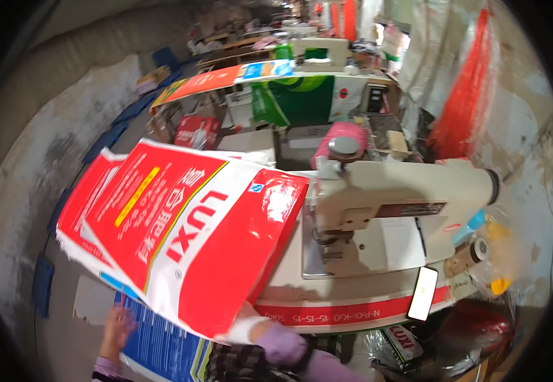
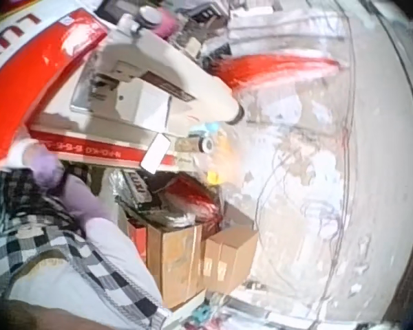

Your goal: Sewing the edges of plastic fertilizer bags using an industrial sewing machine.

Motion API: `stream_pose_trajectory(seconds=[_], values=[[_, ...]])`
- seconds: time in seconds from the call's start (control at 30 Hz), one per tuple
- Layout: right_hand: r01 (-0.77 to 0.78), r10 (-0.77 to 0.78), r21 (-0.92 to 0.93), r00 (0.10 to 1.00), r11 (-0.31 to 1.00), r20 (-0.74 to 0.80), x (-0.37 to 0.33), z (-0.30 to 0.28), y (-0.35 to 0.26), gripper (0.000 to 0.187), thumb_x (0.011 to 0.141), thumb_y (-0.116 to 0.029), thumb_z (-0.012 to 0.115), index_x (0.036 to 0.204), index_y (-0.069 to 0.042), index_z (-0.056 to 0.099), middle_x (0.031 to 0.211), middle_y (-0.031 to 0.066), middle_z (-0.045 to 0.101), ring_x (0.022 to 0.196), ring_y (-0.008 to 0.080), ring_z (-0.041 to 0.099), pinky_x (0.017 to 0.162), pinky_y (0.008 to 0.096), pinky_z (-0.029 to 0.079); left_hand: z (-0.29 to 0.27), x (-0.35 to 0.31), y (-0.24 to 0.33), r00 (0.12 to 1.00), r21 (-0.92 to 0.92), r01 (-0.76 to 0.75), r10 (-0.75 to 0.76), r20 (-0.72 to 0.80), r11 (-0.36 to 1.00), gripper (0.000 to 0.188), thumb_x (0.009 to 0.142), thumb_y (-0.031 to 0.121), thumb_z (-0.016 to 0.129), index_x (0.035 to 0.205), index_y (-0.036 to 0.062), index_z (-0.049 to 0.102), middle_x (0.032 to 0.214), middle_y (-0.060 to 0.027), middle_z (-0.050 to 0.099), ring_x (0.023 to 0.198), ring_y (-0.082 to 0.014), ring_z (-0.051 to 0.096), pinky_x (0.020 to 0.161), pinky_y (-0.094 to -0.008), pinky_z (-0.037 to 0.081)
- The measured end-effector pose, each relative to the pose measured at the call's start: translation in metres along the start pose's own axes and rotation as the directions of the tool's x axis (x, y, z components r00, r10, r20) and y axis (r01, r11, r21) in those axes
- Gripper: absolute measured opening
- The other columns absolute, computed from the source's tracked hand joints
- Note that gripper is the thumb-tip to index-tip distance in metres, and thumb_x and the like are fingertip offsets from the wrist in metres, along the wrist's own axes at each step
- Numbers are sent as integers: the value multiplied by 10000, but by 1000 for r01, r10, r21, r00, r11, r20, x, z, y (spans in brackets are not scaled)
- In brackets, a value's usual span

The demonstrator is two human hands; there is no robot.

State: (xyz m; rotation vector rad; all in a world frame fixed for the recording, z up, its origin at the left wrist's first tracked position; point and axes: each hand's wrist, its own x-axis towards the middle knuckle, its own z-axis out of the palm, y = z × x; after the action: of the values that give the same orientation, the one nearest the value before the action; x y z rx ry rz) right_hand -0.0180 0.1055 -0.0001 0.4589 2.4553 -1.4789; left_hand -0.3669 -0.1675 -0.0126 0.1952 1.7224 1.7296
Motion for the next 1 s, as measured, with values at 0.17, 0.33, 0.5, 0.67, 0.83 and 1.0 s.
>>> stream_pose_trajectory(seconds=[0.17, 0.33, 0.5, 0.67, 0.83, 1.0], values=[[483, -552, -432, 833, 762, -41, 60, 46, -80, 570, 786, -464, 662, 1246, -133, 608, 1262, 176, 590, 1313, 375, 427, 1055, 564, 313, 121, -101, -23, 791, -363, 591, -430, 435, 721, 727, 914, 659, 433, 1383, 104, 439, 1218, -162, 590, 1093, -376, 595, 922, -562, 486], [450, -621, -483, 730, 751, -285, 38, 30, -7, 410, 850, -298, 643, 1225, -133, 623, 1200, 95, 636, 1196, 324, 538, 998, 479, 434, 115, -90, -5, 886, -319, 447, -367, 281, 836, 672, 974, 580, 401, 1296, 0, 512, 1160, -206, 627, 955, -305, 657, 798, -405, 548], [294, -180, -650, 955, 701, 237, 125, -8, -8, 339, 893, -331, 583, 1166, -139, 645, 1132, 88, 660, 1054, 294, 620, 908, 380, 502, 31, -128, -49, 930, 9, 363, -362, 66, 932, 469, 1010, 349, 497, 868, -74, 641, 737, -168, 681, 669, -235, 665, 686, -348, 558], [50, -184, -709, 976, 704, -114, 67, -43, 17, 323, 896, -280, 575, 1172, -124, 637, 1113, 107, 660, 1015, 287, 631, 872, 371, 510, 1, -150, -25, 928, -127, 367, -371, -16, 922, 450, 979, 284, 570, 1218, -97, 562, 1095, -143, 676, 965, -208, 668, 877, -346, 538], [-116, -187, -687, 918, 717, -350, 43, -49, 33, 311, 899, -230, 567, 1179, -109, 629, 1094, 126, 661, 976, 281, 641, 836, 361, 518, -1, -109, -82, 924, -263, 326, -365, -116, 908, 365, 976, 322, 564, 1145, 9, 648, 1014, -113, 701, 874, -150, 663, 765, -314, 524], [-25, -455, -649, 692, 760, -560, 26, -36, -12, 302, 902, -180, 559, 1185, -94, 621, 1075, 146, 662, 937, 274, 652, 800, 352, 526, -82, -146, -119, 927, 237, 159, -62, -371, 958, 409, 963, 331, 557, 838, -37, 684, 688, -89, 685, 632, -173, 647, 580, -355, 497]])
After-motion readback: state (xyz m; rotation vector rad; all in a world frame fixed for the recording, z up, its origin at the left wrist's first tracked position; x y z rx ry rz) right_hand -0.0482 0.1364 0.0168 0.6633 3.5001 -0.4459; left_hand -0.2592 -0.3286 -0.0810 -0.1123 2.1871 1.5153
